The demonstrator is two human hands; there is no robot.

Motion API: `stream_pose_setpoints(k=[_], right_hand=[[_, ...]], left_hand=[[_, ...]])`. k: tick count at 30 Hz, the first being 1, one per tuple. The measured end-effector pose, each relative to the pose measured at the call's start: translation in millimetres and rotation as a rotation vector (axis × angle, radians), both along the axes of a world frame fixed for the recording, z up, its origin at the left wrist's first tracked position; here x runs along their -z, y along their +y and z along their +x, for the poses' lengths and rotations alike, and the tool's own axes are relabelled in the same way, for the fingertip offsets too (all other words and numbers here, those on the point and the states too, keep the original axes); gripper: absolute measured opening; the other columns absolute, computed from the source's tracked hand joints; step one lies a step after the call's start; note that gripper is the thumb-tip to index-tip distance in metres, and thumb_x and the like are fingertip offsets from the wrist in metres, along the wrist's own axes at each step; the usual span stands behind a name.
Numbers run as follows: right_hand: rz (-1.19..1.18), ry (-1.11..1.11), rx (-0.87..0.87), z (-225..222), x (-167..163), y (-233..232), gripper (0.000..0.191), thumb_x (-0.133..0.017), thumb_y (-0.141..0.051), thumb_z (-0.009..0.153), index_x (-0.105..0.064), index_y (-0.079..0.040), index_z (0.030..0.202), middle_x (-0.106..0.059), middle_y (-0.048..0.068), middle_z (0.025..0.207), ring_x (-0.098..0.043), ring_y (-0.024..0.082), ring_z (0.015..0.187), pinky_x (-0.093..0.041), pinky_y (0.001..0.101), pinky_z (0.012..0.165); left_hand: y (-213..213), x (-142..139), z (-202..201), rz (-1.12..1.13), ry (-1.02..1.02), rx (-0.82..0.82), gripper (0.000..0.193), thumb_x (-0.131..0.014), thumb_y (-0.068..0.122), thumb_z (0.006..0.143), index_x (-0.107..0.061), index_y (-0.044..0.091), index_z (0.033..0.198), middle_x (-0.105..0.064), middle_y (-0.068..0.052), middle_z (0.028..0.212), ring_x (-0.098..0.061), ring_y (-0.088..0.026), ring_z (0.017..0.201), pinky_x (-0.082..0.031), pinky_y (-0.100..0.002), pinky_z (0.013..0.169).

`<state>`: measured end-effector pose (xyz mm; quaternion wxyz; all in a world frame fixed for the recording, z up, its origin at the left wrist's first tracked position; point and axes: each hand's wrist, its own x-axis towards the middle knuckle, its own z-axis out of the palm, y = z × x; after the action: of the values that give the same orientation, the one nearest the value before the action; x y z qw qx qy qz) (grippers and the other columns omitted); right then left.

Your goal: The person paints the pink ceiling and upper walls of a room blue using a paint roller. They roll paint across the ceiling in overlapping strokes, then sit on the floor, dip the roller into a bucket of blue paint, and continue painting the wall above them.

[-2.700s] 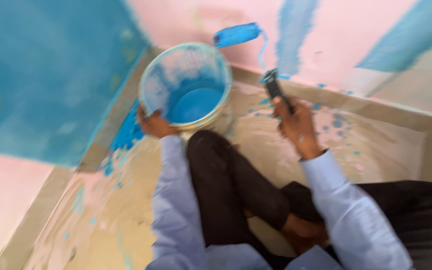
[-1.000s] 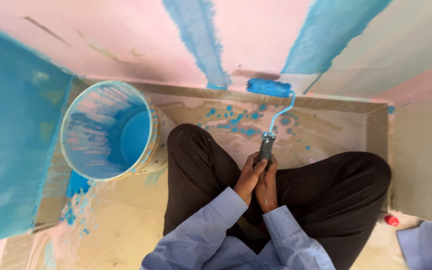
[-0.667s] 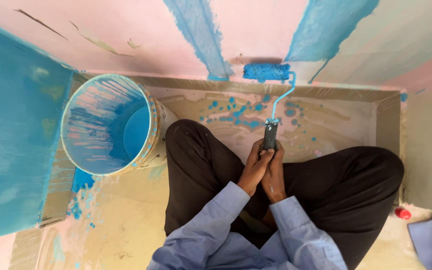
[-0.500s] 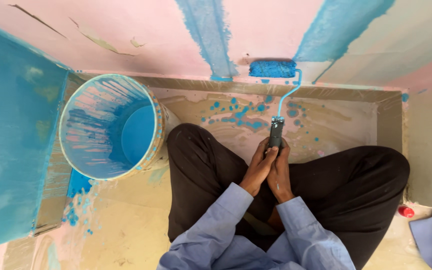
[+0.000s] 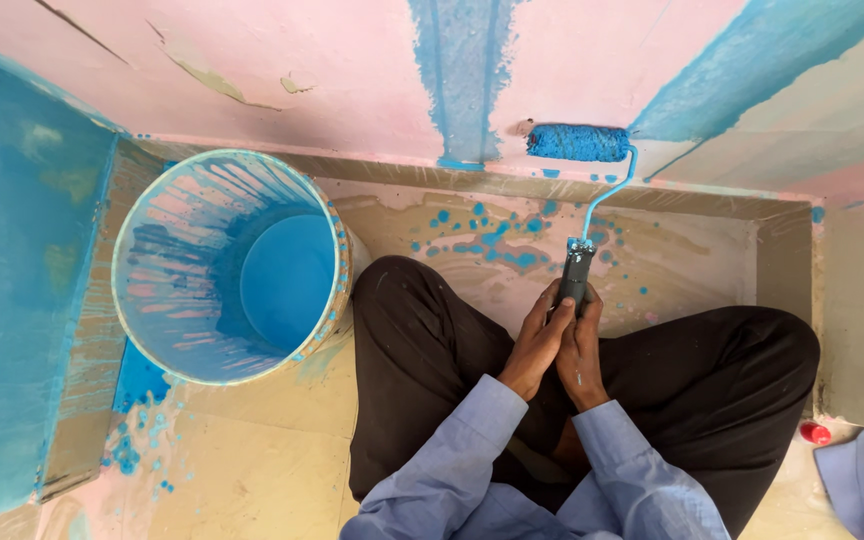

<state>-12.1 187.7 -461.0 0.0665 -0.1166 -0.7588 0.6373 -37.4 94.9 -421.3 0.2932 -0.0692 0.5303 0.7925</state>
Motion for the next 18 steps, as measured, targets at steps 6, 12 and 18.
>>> stream_pose_setpoints(k=[6, 12, 18], right_hand=[[0.052, 0.042, 0.003, -4.6, -4.5, -1.5, 0.047, -0.038, -0.031, 0.112, -0.032, -0.001, 0.149, -0.048, 0.019, 0.140, -0.052, 0.028, 0.130, -0.045, 0.0421, 0.107], [0.038, 0.076, 0.002, -8.8, -22.7, -4.4, 0.049, -0.036, -0.032, 0.113, -0.032, -0.001, 0.150, -0.046, 0.019, 0.141, -0.050, 0.028, 0.130, -0.045, 0.0417, 0.108], [0.070, 0.217, 0.010, -21.5, -60.5, -4.0, 0.045, -0.036, -0.027, 0.115, -0.031, -0.001, 0.151, -0.046, 0.018, 0.141, -0.051, 0.026, 0.128, -0.044, 0.0395, 0.109]], left_hand=[[-3.4, -5.1, -3.3, 0.061, 0.043, -0.014, 0.064, -0.037, 0.046, 0.107, -0.032, 0.009, 0.160, -0.037, -0.015, 0.164, -0.029, -0.029, 0.154, -0.026, -0.043, 0.125], [-7.7, -21.1, -8.2, 0.052, 0.069, -0.009, 0.061, -0.038, 0.041, 0.108, -0.033, 0.008, 0.159, -0.033, -0.014, 0.166, -0.025, -0.029, 0.156, -0.024, -0.043, 0.126], [-7.1, -57.3, -19.9, 0.113, 0.157, -0.019, 0.057, -0.042, 0.033, 0.107, -0.038, 0.008, 0.158, -0.039, -0.013, 0.163, -0.031, -0.027, 0.154, -0.026, -0.041, 0.124]])
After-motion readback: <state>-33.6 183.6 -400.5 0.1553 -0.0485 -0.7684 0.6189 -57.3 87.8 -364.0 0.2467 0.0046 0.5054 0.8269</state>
